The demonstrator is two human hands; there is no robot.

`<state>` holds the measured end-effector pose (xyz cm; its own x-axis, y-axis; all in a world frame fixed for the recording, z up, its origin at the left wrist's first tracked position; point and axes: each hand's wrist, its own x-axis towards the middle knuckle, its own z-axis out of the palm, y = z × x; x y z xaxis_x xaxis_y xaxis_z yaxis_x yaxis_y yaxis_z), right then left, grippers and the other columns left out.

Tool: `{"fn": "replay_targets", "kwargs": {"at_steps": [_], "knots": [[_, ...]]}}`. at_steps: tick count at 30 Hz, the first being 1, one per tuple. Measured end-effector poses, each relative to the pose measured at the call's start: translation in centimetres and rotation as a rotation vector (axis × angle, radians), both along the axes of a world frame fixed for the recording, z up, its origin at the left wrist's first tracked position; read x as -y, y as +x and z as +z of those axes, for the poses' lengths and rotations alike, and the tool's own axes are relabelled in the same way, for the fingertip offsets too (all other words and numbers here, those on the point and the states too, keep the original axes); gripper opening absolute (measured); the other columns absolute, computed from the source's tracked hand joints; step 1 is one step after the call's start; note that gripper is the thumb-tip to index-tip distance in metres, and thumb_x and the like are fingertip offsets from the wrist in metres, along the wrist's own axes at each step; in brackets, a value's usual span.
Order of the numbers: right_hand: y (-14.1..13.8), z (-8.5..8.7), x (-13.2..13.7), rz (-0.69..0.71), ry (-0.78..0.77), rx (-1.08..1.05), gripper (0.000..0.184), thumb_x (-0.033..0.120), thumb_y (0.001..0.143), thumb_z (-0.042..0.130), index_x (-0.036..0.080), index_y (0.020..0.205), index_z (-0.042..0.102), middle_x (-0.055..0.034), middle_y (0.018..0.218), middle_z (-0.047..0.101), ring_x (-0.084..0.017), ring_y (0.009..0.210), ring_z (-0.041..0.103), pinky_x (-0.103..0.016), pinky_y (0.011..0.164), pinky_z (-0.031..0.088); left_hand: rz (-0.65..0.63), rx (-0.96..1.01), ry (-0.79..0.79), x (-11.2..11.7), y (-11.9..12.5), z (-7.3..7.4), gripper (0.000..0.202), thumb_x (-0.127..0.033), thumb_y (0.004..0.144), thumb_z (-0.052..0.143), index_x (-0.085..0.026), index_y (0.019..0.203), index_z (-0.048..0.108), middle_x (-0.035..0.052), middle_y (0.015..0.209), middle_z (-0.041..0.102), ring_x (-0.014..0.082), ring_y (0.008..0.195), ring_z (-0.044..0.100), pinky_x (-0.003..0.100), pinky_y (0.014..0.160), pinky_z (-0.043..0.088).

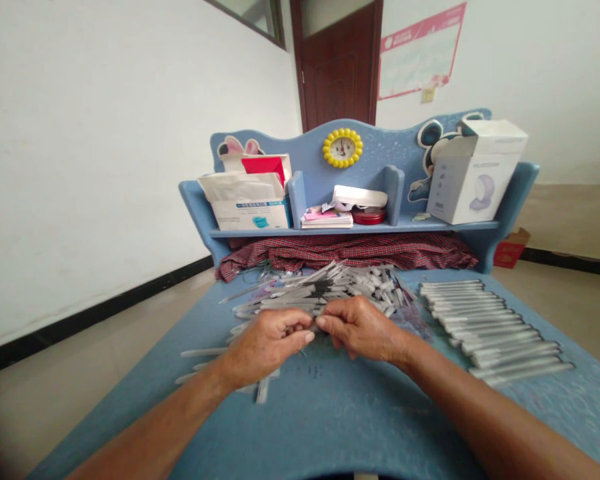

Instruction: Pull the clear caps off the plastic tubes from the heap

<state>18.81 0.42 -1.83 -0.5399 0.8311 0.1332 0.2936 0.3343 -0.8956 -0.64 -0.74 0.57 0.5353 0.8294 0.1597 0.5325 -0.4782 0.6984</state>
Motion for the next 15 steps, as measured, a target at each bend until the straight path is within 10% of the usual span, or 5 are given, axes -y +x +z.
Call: {"fn": "replay_targets", "kwargs": {"at_steps": [15], "knots": [[-0.16, -0.13, -0.04, -0.014, -0.054, -0.029, 0.042, 0.053, 0.083, 0.049, 0.014, 0.066, 0.053, 0.0032, 0.051, 0.052, -0.006, 0.035, 0.047, -0.016, 0.034, 0.034, 0.003, -0.05, 0.093, -0.12, -0.24, 0.04, 0.011, -0.019, 0.077, 0.052, -0.016, 0.072, 0.061, -0.0045, 0.059, 0.048, 0.0094, 0.056, 0.044, 0.02, 0.053, 0.032]]}}
